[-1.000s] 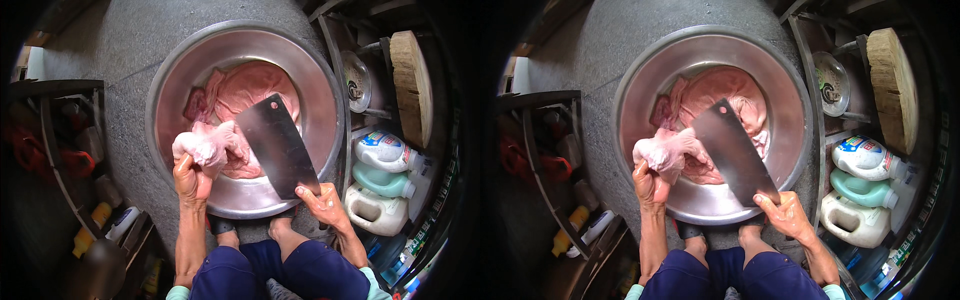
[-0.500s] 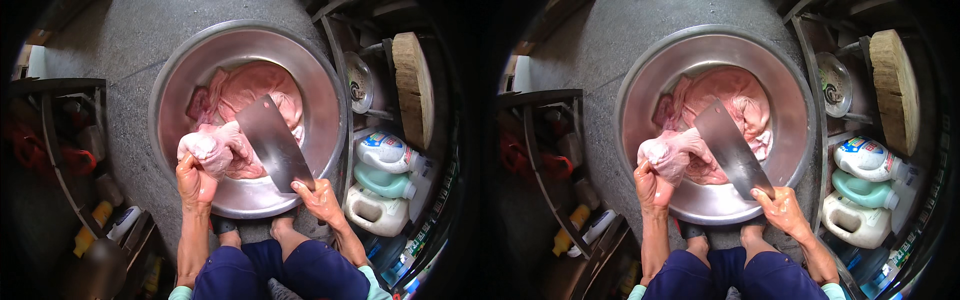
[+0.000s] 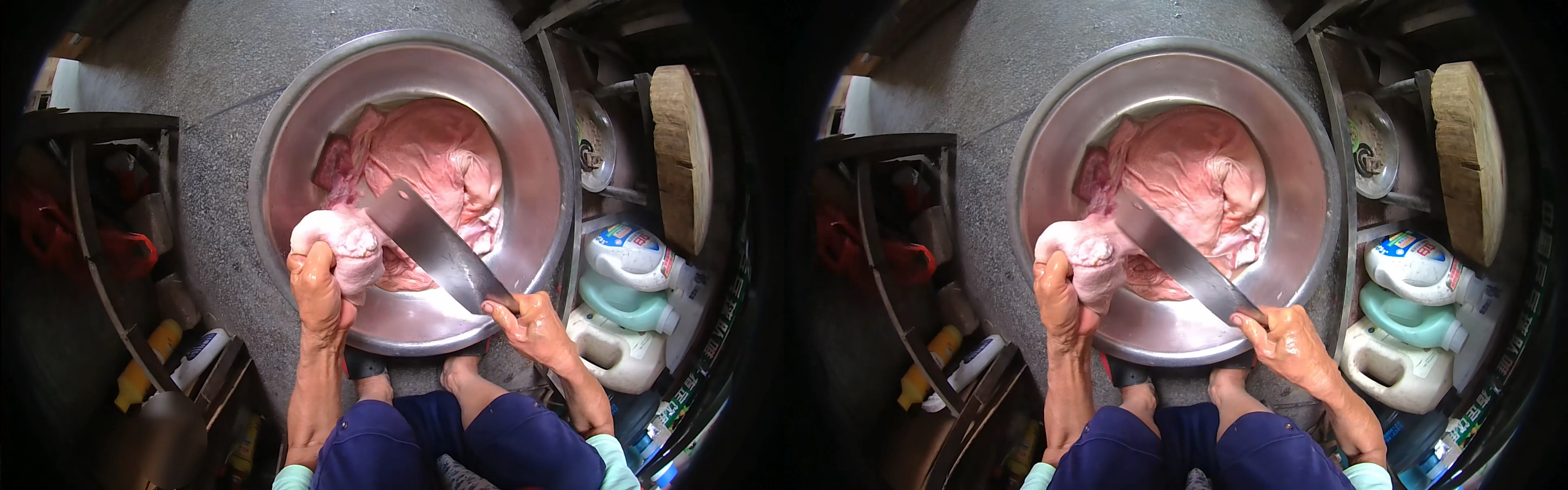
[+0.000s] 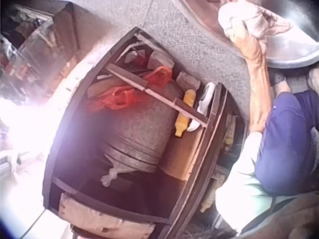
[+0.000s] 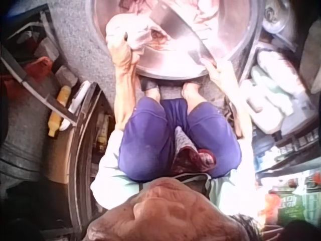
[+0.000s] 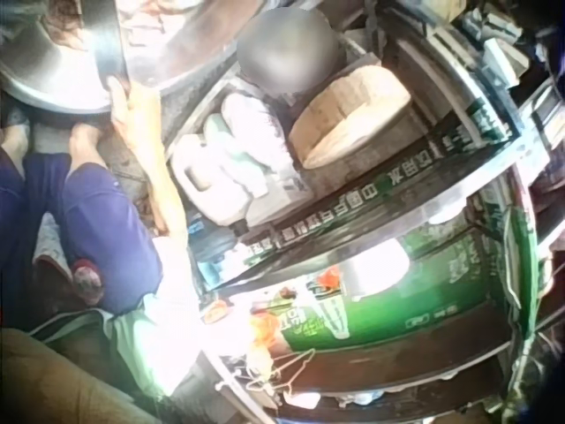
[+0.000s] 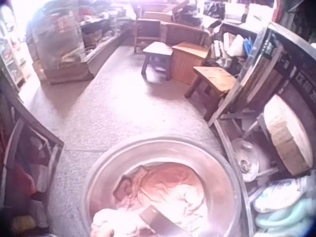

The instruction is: The person is sitting on the floor and using a large cleaver to cut a large piece of raw meat into smaller strips inside a metal bowl. The person holds the meat with one hand and slices it with the other, repeatedly cutting and separating the pieces.

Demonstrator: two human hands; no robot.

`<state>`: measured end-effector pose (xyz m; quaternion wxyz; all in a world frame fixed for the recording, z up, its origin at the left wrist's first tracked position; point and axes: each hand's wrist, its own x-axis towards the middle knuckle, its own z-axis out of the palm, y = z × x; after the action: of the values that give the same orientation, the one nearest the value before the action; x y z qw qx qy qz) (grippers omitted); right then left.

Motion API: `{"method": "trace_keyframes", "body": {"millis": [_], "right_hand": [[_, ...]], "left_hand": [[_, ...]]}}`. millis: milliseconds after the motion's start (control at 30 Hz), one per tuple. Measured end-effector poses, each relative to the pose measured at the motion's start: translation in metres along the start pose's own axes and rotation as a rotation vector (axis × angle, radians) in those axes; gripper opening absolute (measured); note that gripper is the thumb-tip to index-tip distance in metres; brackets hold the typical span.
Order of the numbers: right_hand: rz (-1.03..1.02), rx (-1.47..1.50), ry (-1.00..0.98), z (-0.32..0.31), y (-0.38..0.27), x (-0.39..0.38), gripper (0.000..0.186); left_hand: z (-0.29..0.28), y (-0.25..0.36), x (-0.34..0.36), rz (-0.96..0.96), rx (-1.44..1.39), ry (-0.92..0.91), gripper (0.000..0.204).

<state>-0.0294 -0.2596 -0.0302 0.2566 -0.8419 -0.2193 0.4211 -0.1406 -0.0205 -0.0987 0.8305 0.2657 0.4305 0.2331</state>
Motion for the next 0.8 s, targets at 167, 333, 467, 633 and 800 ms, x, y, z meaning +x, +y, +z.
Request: {"method": "trace_keyframes", "body": {"millis": [167,333,467,633,800], "right_hand": [[0.360,0.426,-0.083,-0.012,-0.018,-0.004,0.026],[-0.187,0.243,-0.111,-0.007,-0.021,-0.011,0.019],[0.129,0.368,-0.237,0.002,-0.018,-0.007,0.021],[0.192,0.465,-0.206,0.013,-0.017,-0.011,0.024],[0.448,0.467,-0.075,0.018,-0.002,-0.012,0.022]], "left_hand": [[0.001,-0.006,0.005,0.057,0.046,-0.004,0.024],[-0.019,-0.019,0.011,0.137,0.150,-0.021,0.027],[-0.019,-0.017,0.010,0.042,0.052,-0.027,0.027],[-0.011,-0.011,0.007,-0.032,-0.100,0.028,0.027],[-0.025,-0.010,0.011,-0.039,-0.217,0.033,0.030]]}}
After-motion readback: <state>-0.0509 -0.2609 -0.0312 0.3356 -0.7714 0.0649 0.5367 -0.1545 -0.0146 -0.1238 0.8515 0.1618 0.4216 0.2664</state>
